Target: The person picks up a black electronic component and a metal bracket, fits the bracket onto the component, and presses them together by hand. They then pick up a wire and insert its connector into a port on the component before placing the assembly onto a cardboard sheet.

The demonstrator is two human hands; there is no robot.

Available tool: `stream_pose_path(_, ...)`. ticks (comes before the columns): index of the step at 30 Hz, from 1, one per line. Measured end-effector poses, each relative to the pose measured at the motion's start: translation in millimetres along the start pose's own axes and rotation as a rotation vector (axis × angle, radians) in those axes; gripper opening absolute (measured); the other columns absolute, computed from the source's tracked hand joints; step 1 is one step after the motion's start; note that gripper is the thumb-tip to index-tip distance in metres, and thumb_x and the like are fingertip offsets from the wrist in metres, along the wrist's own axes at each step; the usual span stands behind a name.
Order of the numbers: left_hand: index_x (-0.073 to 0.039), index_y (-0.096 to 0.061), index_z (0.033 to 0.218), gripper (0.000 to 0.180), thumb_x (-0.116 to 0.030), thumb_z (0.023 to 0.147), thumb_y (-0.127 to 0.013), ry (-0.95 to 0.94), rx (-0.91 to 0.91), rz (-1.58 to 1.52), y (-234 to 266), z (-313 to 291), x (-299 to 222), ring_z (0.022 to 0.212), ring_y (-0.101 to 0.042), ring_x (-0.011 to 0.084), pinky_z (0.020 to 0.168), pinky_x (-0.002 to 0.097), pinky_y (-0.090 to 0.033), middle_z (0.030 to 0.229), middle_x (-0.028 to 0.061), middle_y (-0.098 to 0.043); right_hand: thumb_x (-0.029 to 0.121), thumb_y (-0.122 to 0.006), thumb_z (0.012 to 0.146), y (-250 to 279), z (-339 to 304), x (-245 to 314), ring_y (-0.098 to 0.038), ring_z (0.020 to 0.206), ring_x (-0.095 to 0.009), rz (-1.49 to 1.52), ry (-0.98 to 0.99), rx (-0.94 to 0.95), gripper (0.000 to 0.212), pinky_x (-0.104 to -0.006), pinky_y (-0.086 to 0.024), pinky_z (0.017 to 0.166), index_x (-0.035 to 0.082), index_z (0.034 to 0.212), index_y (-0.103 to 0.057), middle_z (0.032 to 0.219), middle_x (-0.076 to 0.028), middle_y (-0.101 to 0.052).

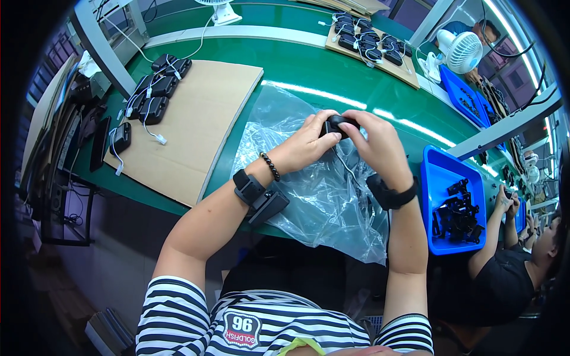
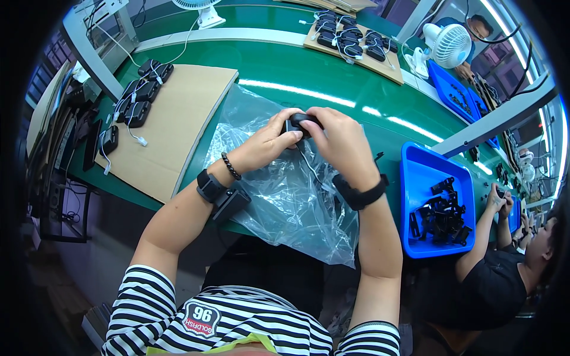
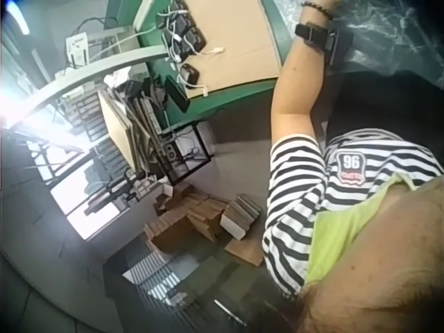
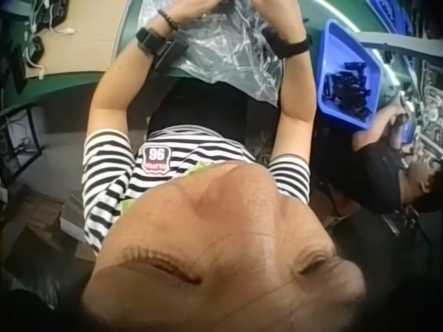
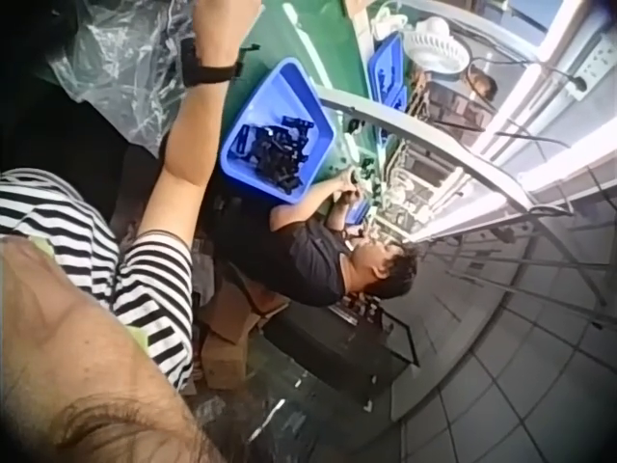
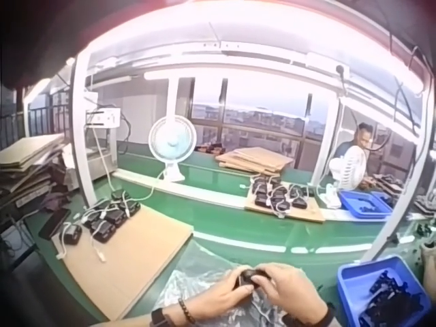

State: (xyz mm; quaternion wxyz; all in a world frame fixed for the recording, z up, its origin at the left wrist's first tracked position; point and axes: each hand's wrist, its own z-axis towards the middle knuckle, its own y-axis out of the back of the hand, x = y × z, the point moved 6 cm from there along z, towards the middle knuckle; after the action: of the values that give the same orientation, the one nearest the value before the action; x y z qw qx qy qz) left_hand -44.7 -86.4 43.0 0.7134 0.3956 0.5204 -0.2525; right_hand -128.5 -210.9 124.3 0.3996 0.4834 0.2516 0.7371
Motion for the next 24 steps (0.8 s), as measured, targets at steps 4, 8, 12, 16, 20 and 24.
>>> stream_pose_path(4, -0.008, -0.033, 0.152, 0.056, -0.028, 0.104, -0.054, -0.051, 0.019, -0.07, 0, -1, 1, 0.111, -0.061, 0.0197, 0.095, 0.0331, -0.053, 0.136, 0.0166, -0.048, 0.016, -0.07, 0.093, -8, 1, 5, -0.07, 0.093, -0.034, -0.157, 0.015, -0.033, 0.026, -0.0387, -0.054, 0.078, 0.001, 0.113, -0.068, 0.104, -0.017, -0.072)
stream_pose_path(8, -0.007, -0.033, 0.152, 0.056, -0.027, 0.104, -0.054, 0.028, -0.001, -0.029, 2, 0, 1, 0.115, -0.06, 0.0194, 0.096, 0.0329, -0.053, 0.134, 0.0155, -0.051, 0.016, -0.071, 0.092, 2, -1, 0, -0.07, 0.093, -0.033, 0.043, 0.018, 0.038, 0.026, -0.0382, -0.054, 0.078, 0.001, 0.113, -0.068, 0.105, -0.017, -0.072)
stream_pose_path(12, -0.006, -0.033, 0.152, 0.056, -0.027, 0.104, -0.053, 0.049, 0.052, -0.147, 0, 0, -2, 0.116, -0.059, 0.0194, 0.097, 0.0329, -0.053, 0.134, 0.0158, -0.051, 0.016, -0.071, 0.092, -3, 0, 3, -0.07, 0.093, -0.033, -0.113, 0.024, -0.036, 0.028, -0.0379, -0.054, 0.078, 0.001, 0.115, -0.068, 0.106, -0.016, -0.072)
stream_pose_path(16, -0.006, -0.034, 0.151, 0.056, -0.027, 0.104, -0.053, 0.024, 0.022, -0.075, 2, -1, 2, 0.116, -0.059, 0.0193, 0.097, 0.033, -0.054, 0.135, 0.0157, -0.051, 0.016, -0.071, 0.092, -2, -2, -4, -0.068, 0.095, -0.034, 0.067, -0.019, 0.042, 0.028, -0.0383, -0.053, 0.081, 0.001, 0.116, -0.067, 0.107, -0.016, -0.071)
stream_pose_path(20, -0.006, -0.033, 0.152, 0.056, -0.028, 0.104, -0.053, 0.026, 0.001, -0.044, 3, 0, 2, 0.117, -0.059, 0.0191, 0.097, 0.0332, -0.054, 0.134, 0.0153, -0.051, 0.015, -0.07, 0.093, -2, -2, -1, -0.067, 0.099, -0.034, -0.085, 0.079, 0.015, 0.029, -0.0368, -0.052, 0.084, 0.002, 0.117, -0.066, 0.108, -0.016, -0.071)
stream_pose_path(24, -0.006, -0.033, 0.152, 0.056, -0.028, 0.104, -0.053, 0.022, 0.027, -0.099, 1, -2, 1, 0.117, -0.059, 0.019, 0.097, 0.0331, -0.054, 0.134, 0.0149, -0.051, 0.017, -0.069, 0.094, -9, -3, 3, -0.066, 0.101, -0.034, -0.248, 0.073, -0.05, 0.027, -0.0409, -0.049, 0.096, 0.002, 0.116, -0.066, 0.109, -0.015, -0.071)
